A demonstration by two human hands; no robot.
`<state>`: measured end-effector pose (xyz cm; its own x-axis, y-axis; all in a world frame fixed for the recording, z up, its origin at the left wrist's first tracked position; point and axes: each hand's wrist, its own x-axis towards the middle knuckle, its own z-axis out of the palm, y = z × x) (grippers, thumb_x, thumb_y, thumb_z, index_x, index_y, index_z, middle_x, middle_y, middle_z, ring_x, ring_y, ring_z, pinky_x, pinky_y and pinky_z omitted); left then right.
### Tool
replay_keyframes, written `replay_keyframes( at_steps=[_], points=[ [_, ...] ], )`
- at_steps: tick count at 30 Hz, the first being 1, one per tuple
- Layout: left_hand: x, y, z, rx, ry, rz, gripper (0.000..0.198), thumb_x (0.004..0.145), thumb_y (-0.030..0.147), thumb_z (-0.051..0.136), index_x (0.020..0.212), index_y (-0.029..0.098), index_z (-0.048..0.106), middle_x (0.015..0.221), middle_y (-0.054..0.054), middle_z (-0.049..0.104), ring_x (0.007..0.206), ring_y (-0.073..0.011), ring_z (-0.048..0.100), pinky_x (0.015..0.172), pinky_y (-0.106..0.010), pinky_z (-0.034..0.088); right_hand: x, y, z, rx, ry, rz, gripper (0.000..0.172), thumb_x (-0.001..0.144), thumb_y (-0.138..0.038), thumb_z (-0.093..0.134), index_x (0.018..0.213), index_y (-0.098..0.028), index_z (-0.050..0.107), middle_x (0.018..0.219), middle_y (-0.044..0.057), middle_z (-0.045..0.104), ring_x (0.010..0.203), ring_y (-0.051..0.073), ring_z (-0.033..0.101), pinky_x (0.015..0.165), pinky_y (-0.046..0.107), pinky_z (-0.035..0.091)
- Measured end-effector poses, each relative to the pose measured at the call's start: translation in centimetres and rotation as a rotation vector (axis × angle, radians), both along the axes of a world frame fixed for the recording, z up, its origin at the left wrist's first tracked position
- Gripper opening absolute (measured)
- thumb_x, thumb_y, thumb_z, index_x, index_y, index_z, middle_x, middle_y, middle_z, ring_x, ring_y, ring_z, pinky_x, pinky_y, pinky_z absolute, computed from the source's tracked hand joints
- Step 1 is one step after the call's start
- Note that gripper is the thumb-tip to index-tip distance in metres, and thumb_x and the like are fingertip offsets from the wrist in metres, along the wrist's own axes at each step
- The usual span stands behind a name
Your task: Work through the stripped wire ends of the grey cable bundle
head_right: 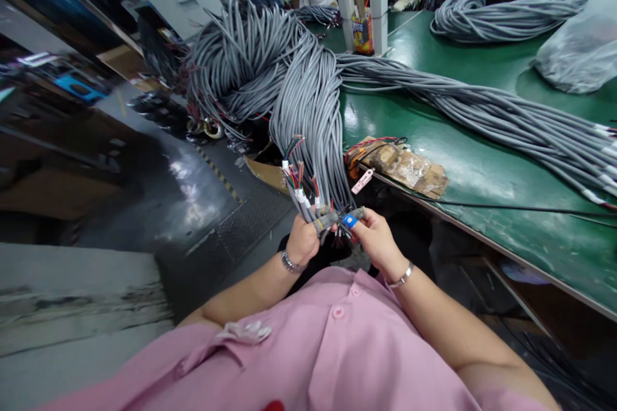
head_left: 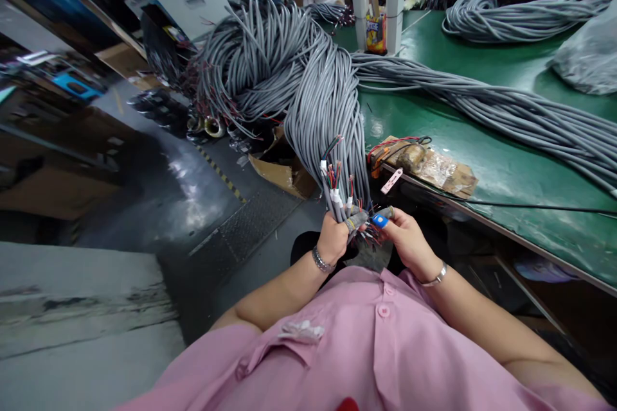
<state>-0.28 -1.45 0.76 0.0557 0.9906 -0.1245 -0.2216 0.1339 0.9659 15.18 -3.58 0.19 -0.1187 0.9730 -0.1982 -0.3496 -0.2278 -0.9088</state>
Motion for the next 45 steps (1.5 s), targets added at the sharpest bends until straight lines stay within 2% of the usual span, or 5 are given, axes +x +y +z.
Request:
replay_keyframes(
  at_steps=[6, 21, 28, 34, 45],
  points=[
    [0.1, 0.2, 0.0, -0.001, -0.009, 0.0, 0.024, 0.065, 0.031, 0.078, 0.065, 0.013, 0.062, 0.053, 0.001, 0.059, 0.048, -0.0094, 0.052, 0.053, -0.023, 0.042, -0.3, -0.6, -1.0, 0.015, 0.041, 0.022, 0.029, 0.073, -0.042, 0.075, 0.071, -0.018, 0.059, 0.057, -0.005, 0.053, 0.051, 0.008, 0.042, 0.052, 0.024, 0.034],
    [-0.2, 3.8, 3.3, -0.207, -0.123, -0.514, 0.027, 0.054, 0.024, 0.081, 0.066, 0.01, 0.061, 0.046, 0.0, 0.057, 0.039, -0.0089, 0.051, 0.043, -0.02, 0.033, 3.1, 5.4, -0.2, -0.048, 0.268, 0.029, 0.042, 0.076, -0.059, 0.066, 0.089, -0.019, 0.068, 0.081, 0.003, 0.066, 0.058, 0.009, 0.052, 0.055, 0.024, 0.048],
    [0.7, 5.2, 2.5, -0.214, -0.221, -0.554, 0.022, 0.057, 0.023, 0.078, 0.068, 0.01, 0.064, 0.046, -0.001, 0.057, 0.039, -0.0097, 0.052, 0.042, -0.02, 0.038, 2.0, 5.7, -0.9, 0.223, -0.011, -0.365, 0.04, 0.082, -0.057, 0.061, 0.073, -0.019, 0.065, 0.058, -0.002, 0.056, 0.049, 0.007, 0.042, 0.048, 0.02, 0.036],
    [1.4, 5.7, 1.7, -0.199, -0.246, -0.546, 0.021, 0.057, 0.025, 0.076, 0.065, 0.01, 0.063, 0.046, -0.001, 0.055, 0.038, -0.009, 0.049, 0.043, -0.021, 0.037, 1.2, 6.4, -0.6, 0.072, 0.302, -0.16, 0.046, 0.077, -0.064, 0.062, 0.076, -0.019, 0.065, 0.067, 0.0, 0.062, 0.055, 0.01, 0.05, 0.051, 0.023, 0.044],
    [1.6, 6.0, 0.6, -0.213, -0.169, -0.566, 0.021, 0.059, 0.026, 0.075, 0.063, 0.01, 0.063, 0.045, -0.002, 0.056, 0.038, -0.0084, 0.049, 0.041, -0.019, 0.036, 0.6, 6.9, -0.3, -0.021, 0.492, -0.215, 0.038, 0.073, -0.054, 0.073, 0.076, -0.017, 0.064, 0.058, -0.002, 0.056, 0.05, 0.01, 0.049, 0.049, 0.023, 0.046]
  ],
)
